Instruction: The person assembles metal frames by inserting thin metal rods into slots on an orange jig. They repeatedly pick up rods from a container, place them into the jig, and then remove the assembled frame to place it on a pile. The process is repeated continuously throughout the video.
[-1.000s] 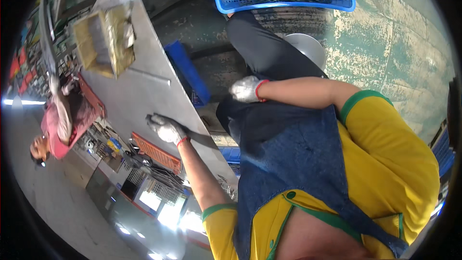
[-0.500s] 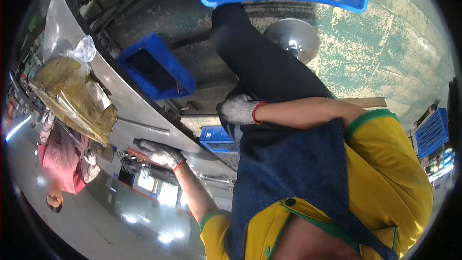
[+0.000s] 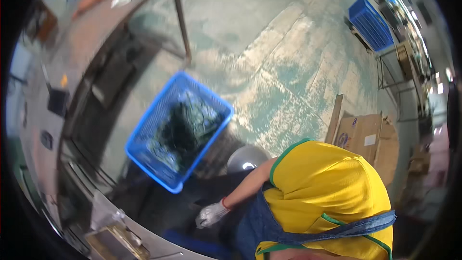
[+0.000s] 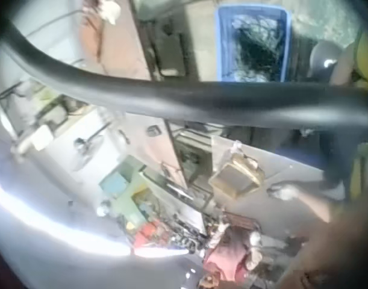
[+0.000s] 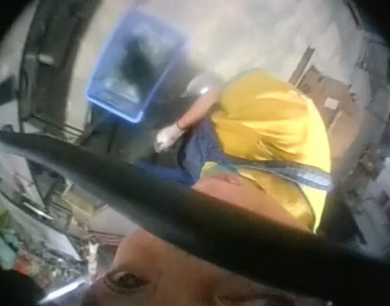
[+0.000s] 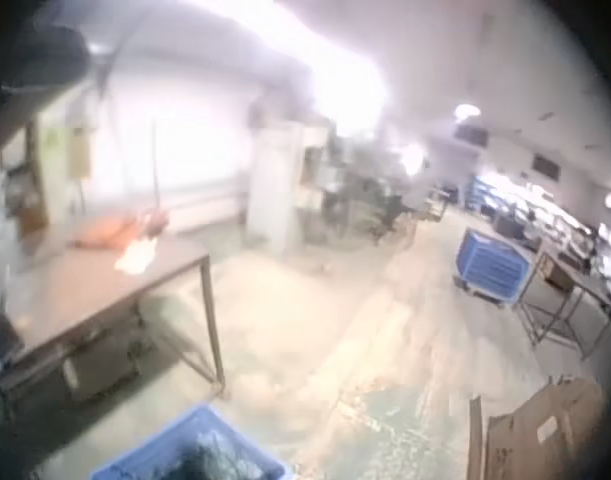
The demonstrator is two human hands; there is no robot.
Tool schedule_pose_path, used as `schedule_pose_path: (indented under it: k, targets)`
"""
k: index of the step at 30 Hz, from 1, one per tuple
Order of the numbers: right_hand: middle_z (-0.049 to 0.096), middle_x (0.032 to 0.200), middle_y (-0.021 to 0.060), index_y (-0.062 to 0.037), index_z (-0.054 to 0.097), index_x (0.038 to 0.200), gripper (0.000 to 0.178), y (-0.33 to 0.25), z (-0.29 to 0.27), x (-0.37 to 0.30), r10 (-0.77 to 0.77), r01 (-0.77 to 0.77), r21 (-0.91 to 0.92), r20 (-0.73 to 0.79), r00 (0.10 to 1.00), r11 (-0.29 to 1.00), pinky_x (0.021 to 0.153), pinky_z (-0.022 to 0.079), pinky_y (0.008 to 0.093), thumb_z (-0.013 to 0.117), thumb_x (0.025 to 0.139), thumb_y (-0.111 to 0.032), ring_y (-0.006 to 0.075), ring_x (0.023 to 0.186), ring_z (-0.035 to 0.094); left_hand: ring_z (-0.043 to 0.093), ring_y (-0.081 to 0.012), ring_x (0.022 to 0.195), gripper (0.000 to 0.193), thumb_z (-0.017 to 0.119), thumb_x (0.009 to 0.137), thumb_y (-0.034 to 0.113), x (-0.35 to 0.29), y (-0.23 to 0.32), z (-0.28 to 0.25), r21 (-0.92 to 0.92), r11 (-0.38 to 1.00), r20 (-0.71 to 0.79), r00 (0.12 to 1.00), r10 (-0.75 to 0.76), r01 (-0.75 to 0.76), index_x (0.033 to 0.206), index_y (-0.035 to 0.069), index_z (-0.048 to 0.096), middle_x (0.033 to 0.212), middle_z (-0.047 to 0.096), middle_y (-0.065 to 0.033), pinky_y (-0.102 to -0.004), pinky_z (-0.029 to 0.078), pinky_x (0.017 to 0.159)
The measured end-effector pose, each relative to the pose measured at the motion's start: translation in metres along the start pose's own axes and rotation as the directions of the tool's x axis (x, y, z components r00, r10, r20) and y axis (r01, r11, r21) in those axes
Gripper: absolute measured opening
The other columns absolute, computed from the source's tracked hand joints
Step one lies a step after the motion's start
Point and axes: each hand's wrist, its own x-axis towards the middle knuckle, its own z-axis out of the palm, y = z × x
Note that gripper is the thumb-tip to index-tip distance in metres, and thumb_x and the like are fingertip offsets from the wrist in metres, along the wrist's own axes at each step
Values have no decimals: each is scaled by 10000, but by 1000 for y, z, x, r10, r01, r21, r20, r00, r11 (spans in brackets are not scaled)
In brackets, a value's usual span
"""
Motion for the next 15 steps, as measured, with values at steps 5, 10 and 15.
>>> schedule_pose_path:
  k: [5, 10, 15]
  targets:
    - [700, 967, 165, -70, 634, 1212, 354, -102, -151, -64, -108, 3, -238, -433, 895, 971, 786, 525, 437, 515, 981, -310, 308, 859, 671, 686, -307, 855, 383, 506, 1004, 263, -15, -25, -3, 340, 924, 87, 984, 156, -177, 1255, 0, 625, 1050, 678, -186, -389, 571, 661]
    - [680, 1113, 131, -67, 631, 1260, 373, -166, -275, -228, -312, -213, -420, -860, 403, 882, 856, 551, 377, 537, 978, -293, 228, 964, 678, 678, -296, 884, 372, 517, 997, 261, -3, -4, 6, 235, 967, 52, 994, 92, -101, 1241, 7, 636, 1065, 677, -176, -379, 559, 700]
    - [651, 842, 60, -92, 399, 1490, 536, -270, -296, -371, -344, 143, -377, -914, -215, 915, 668, 590, 334, 543, 995, -240, 163, 699, 659, 672, -292, 927, 356, 521, 997, 242, -6, 5, 10, 162, 982, 61, 994, 90, -98, 1233, 3, 640, 1097, 676, -170, -370, 550, 751]
